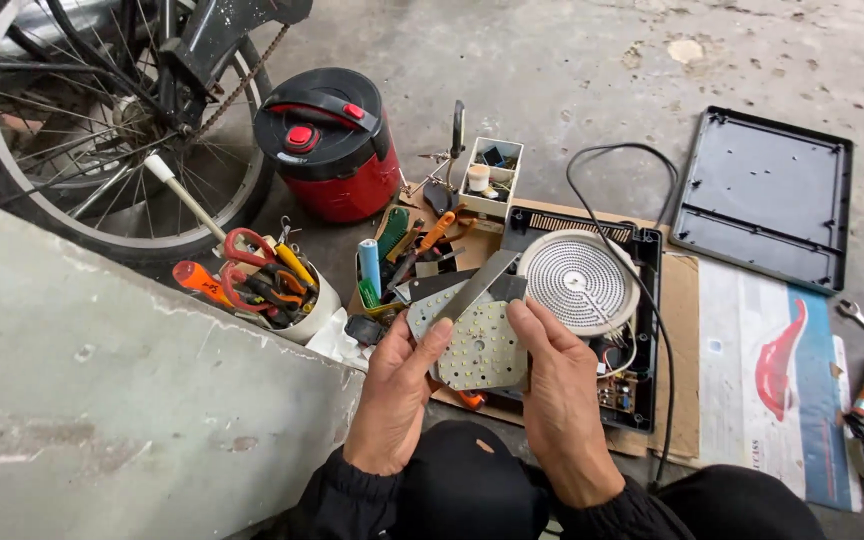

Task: The person is organizing various repair tools and small parts in a tin while disassembling an induction cooker for repair.

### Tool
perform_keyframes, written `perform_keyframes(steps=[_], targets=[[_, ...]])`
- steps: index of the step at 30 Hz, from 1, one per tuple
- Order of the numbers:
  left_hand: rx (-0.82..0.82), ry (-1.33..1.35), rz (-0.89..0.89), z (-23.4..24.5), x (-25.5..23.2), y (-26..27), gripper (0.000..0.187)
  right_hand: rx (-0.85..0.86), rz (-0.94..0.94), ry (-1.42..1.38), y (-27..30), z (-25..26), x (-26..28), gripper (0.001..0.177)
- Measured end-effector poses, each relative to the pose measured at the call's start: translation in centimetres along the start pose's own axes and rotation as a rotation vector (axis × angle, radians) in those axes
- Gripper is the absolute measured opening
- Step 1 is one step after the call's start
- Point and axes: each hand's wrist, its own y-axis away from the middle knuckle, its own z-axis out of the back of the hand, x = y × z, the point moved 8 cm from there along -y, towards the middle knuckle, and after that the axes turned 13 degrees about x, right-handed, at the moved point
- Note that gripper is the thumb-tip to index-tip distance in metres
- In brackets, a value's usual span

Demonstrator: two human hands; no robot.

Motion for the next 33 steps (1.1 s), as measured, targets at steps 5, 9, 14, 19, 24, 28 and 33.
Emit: perform_keyframes(steps=[5, 9, 14, 19, 24, 28, 33], targets=[[0.118, -0.187, 0.042, -3.3, -0.4, 1.7, 0.043, 0.040, 0.242, 0.285, 2.2, 2.1, 0.9, 0.057], [-0.015, -0.584, 0.029, -7.2, -2.3, 3.6, 0.043, 0.117, 0.326, 0.468, 4.9, 1.7, 2.5, 0.059], [0.009, -0.611, -0.051, -9.9, 2.7, 3.2, 0.039, 0.097, 0.385, 0.484, 5.5, 5.9, 3.8, 0.066], [0.031, -0.366, -0.001, -10.3, 15.5, -1.1, 0.041, -0.119, 0.328, 0.578, 4.7, 16.7, 3.5, 0.073], [0.042, -0.936, -0.154, -13.6, 22.3, -2.0, 0.038, -0.328, 0.186, 0.469, 7.2, 23.2, 3.4, 0.072], [0.241, -1.088, -0.486, -17.8, 24.9, -1.6, 0.038, -0.135, 0.212, 0.045, 4.3, 25.9, 3.0, 0.071], [0.597, -1.429, -0.619, -19.9, 29.4, -2.6, 0.053, -0.380, 0.256, -0.124, -1.1, 38.9, -1.1, 0.043]])
